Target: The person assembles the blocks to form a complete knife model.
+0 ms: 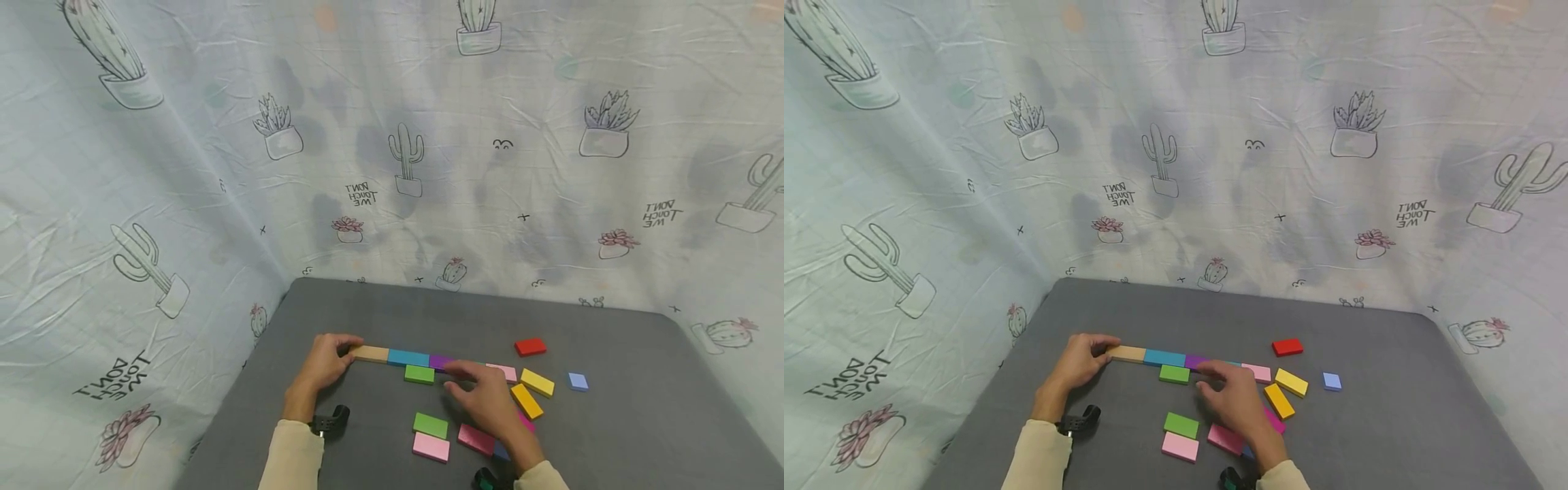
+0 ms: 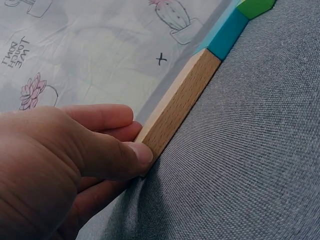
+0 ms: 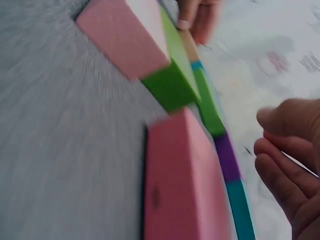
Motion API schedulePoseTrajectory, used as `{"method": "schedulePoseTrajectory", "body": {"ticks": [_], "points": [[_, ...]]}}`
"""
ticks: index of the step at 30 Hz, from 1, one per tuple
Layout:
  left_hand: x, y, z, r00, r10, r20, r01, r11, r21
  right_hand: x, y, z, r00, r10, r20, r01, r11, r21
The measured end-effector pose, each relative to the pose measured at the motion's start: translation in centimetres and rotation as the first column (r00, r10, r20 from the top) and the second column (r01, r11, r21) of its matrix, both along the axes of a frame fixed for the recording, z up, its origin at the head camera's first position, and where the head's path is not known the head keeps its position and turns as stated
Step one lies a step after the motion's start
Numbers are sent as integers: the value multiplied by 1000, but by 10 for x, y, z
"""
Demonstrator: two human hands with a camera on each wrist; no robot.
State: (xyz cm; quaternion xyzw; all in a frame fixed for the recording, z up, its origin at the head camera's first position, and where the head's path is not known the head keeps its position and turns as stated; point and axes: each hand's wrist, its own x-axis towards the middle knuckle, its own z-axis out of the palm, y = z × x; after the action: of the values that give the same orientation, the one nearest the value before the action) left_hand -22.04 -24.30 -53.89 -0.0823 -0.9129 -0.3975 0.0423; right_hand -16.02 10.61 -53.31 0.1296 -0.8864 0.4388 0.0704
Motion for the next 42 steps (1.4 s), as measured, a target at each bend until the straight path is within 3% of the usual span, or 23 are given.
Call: {"method": "schedulePoseTrajectory", "body": {"ticks": [7, 13, 18, 23, 27, 32, 36, 42], "points": [[0, 1, 1, 1000, 12, 7, -12, 1000, 8, 32, 41, 3, 988, -95, 125, 103, 993, -65], [0, 1, -1, 1000, 11, 0, -11, 1000, 6, 61, 70, 4, 956, -154, 250, 178, 981, -76], [-1, 1, -2, 1000, 16, -2, -16, 1000, -2, 74, 78, 2, 925, -196, 324, 221, 974, -43], [-1, 0, -2, 1000, 17, 1, -17, 1000, -2, 79, 78, 1, 927, -200, 318, 219, 975, -25], [0, 1, -3, 1000, 17, 5, -17, 1000, -3, 78, 78, -2, 941, -165, 295, 173, 985, -3], [0, 1, -4, 1000, 12, 7, -12, 1000, 4, 76, 79, -9, 968, -54, 245, 29, 994, 104], [1, 2, -3, 1000, 14, 3, -14, 1000, 9, 75, 76, -13, 971, 3, 239, -39, 988, 147], [1, 2, -1, 1000, 18, 1, -18, 1000, 8, 72, 73, -10, 964, 58, 258, -94, 987, 129]]}}
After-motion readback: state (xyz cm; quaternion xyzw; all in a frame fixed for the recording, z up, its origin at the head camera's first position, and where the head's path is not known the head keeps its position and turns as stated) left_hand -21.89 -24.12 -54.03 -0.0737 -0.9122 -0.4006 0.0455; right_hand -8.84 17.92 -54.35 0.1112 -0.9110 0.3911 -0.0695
